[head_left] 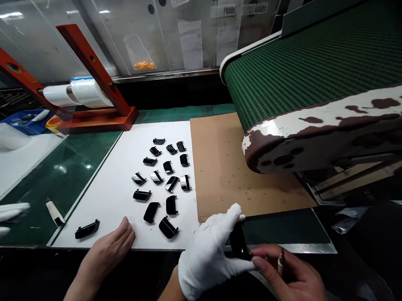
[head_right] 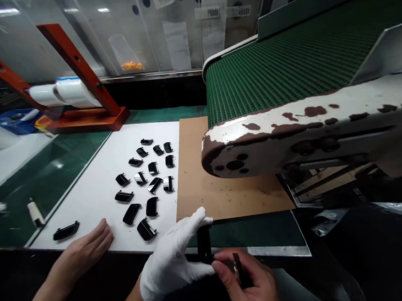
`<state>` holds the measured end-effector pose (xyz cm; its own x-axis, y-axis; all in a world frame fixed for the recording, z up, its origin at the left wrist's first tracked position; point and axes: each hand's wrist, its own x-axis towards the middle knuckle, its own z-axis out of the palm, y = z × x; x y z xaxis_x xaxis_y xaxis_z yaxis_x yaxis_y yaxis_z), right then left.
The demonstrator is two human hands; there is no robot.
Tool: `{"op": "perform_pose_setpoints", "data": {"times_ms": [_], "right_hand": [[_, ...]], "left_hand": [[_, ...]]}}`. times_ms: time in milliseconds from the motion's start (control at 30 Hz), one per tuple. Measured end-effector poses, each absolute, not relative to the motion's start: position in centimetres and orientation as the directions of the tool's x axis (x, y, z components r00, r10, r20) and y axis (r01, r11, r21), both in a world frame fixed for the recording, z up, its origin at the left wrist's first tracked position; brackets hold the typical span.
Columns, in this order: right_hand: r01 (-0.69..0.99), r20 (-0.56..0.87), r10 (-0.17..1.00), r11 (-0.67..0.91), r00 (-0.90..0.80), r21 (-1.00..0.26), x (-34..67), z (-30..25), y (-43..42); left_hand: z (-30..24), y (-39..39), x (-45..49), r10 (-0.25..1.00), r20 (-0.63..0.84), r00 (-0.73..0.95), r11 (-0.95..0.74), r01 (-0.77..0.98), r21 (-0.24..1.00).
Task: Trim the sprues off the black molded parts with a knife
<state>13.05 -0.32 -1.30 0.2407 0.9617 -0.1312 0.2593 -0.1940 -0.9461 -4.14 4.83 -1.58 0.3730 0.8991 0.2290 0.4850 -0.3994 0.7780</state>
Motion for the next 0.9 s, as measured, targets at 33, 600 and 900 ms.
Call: {"op": "perform_pose_setpoints", "data": {"times_ms": [33,600,900], "right_hand": [[0.299,-0.113,0.972,-0.172,0.205,-0.939,13.1,-1.0,-0.2],[0.354,-0.103,0.994,-0.107,0.029,-0.929,15.6,-1.1,-0.6],[0.551,-0.077,0.965,0.076,-0.249,-0.831,16.8,2.8,0.9]], "left_hand": [[-1.4,4.7,-5.0,0.914,0.219,0.342,-0.374,0.502,0.780],[-2.3,4.1,-16.5,0.996,0.067,0.053,-0.085,0.518,0.851],[-0.9,2.7,-2.9,0.945,0.150,0.289,-0.165,0.027,0.986]]}}
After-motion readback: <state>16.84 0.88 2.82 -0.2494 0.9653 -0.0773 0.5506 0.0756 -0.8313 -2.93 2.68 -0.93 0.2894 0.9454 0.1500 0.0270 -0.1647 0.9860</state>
